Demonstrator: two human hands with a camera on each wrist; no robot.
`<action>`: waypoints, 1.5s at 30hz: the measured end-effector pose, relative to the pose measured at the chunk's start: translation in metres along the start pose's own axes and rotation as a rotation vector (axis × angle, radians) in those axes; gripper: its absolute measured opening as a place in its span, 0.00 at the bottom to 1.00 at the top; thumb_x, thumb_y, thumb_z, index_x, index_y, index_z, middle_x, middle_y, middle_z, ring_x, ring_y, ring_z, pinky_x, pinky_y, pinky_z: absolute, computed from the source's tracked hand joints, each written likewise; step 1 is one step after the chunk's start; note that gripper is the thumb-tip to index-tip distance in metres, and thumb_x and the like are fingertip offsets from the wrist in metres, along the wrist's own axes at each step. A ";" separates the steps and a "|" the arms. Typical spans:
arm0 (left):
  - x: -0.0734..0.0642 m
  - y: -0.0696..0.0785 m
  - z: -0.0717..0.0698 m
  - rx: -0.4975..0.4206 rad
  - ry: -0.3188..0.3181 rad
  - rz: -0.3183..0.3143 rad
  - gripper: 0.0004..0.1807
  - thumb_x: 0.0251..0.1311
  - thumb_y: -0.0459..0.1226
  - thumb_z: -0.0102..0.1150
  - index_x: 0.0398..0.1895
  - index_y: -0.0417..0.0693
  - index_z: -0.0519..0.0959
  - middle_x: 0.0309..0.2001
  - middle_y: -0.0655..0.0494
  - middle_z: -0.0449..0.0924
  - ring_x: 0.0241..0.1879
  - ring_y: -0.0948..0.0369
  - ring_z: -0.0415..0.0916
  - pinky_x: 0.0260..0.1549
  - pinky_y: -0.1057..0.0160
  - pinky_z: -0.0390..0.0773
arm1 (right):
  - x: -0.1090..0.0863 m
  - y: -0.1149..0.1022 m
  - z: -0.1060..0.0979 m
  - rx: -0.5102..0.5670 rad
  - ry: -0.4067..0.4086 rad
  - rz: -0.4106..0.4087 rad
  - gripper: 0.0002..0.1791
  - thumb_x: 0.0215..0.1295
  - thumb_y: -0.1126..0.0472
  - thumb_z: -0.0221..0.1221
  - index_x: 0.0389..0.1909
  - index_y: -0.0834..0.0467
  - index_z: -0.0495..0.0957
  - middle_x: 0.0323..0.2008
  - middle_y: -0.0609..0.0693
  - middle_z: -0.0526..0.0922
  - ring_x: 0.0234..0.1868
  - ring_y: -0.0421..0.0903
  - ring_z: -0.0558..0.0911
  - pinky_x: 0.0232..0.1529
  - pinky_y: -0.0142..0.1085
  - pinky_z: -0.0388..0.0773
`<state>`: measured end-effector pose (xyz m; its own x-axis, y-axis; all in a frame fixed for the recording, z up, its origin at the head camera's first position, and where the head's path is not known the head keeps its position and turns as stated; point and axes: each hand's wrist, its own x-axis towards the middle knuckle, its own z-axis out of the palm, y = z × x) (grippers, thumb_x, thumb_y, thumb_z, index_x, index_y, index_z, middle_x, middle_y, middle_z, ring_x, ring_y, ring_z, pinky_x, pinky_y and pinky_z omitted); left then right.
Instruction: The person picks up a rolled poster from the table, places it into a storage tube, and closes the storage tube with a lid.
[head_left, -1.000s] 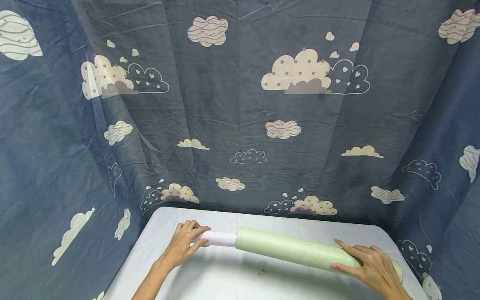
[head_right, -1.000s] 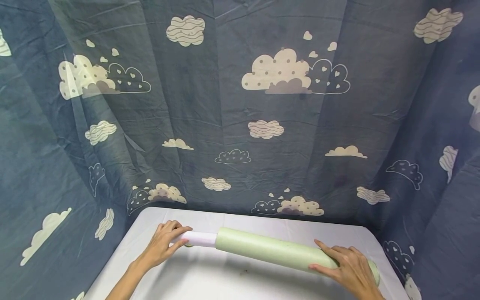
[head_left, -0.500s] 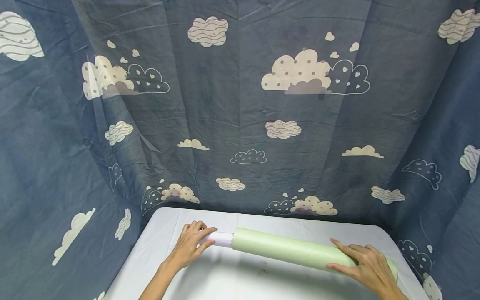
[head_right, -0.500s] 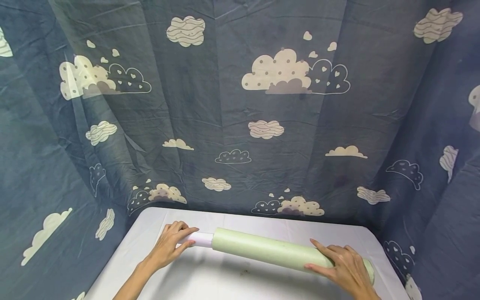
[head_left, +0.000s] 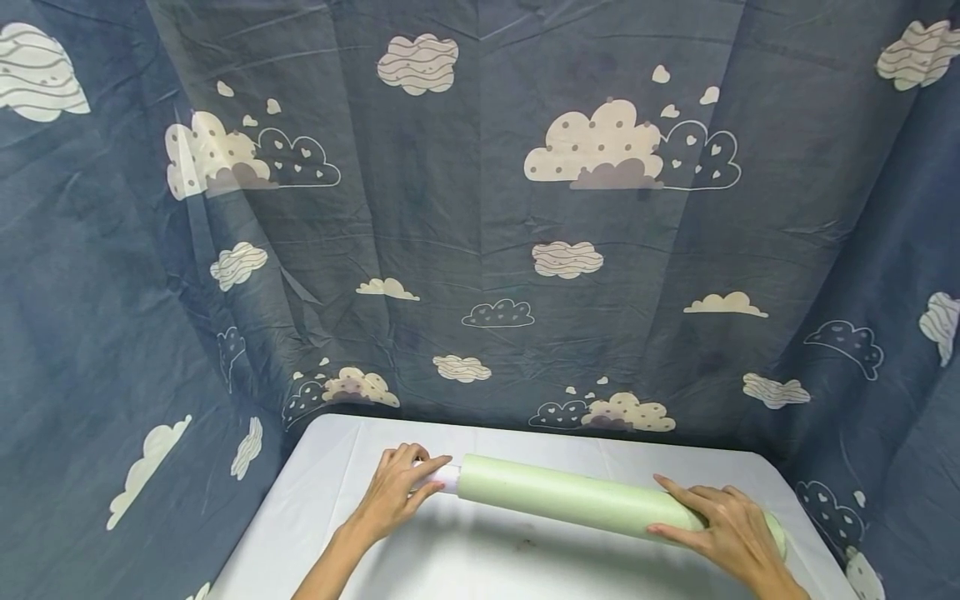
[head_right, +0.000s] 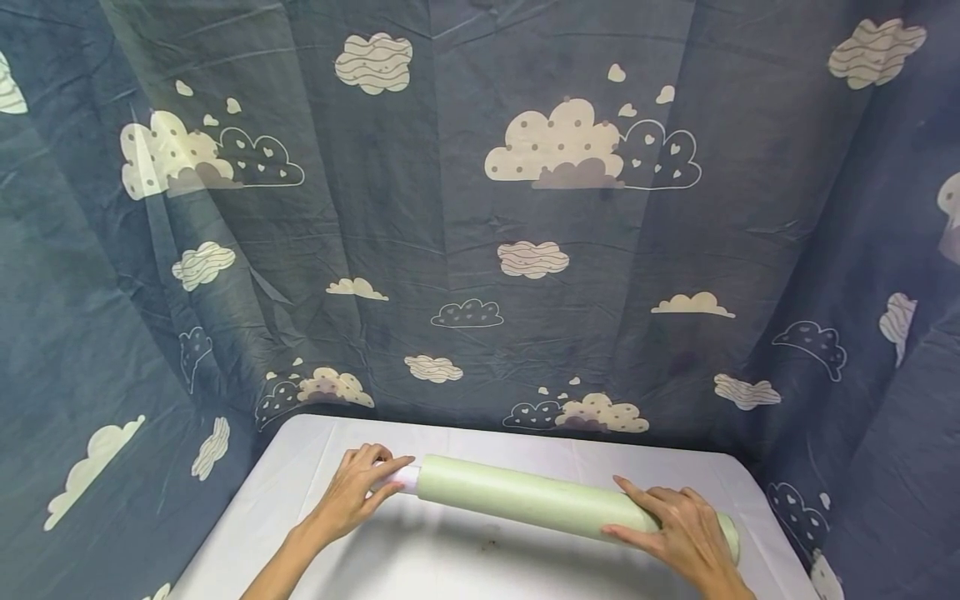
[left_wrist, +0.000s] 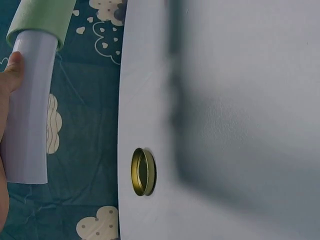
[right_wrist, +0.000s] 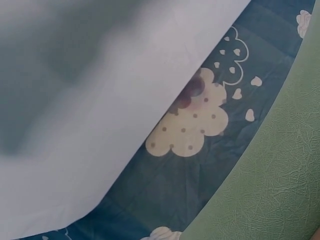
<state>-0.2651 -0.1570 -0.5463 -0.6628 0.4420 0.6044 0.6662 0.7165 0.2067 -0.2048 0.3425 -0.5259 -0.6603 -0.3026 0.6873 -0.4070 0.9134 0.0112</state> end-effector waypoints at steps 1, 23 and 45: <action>0.000 0.001 0.001 -0.002 0.001 0.002 0.22 0.61 0.48 0.70 0.59 0.61 0.85 0.42 0.60 0.79 0.42 0.64 0.70 0.48 0.55 0.69 | 0.000 -0.001 0.000 0.002 -0.003 0.001 0.43 0.34 0.21 0.72 0.51 0.43 0.90 0.19 0.35 0.81 0.21 0.27 0.56 0.23 0.31 0.61; 0.004 0.015 0.015 0.111 0.055 0.024 0.25 0.55 0.45 0.74 0.57 0.53 0.86 0.43 0.57 0.80 0.46 0.58 0.76 0.50 0.53 0.73 | 0.007 -0.006 0.004 0.012 0.068 -0.071 0.42 0.40 0.19 0.68 0.52 0.42 0.89 0.22 0.40 0.85 0.20 0.29 0.62 0.23 0.35 0.69; -0.014 -0.018 -0.014 -0.262 -0.014 -0.349 0.25 0.68 0.38 0.65 0.67 0.45 0.77 0.59 0.50 0.82 0.56 0.51 0.81 0.57 0.43 0.77 | -0.001 -0.001 0.004 -0.010 0.042 -0.029 0.45 0.39 0.17 0.66 0.52 0.44 0.89 0.19 0.37 0.81 0.21 0.28 0.55 0.22 0.31 0.61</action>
<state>-0.2634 -0.1835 -0.5477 -0.8671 0.2065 0.4534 0.4646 0.6639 0.5860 -0.2068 0.3411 -0.5297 -0.6207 -0.3176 0.7168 -0.4193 0.9070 0.0388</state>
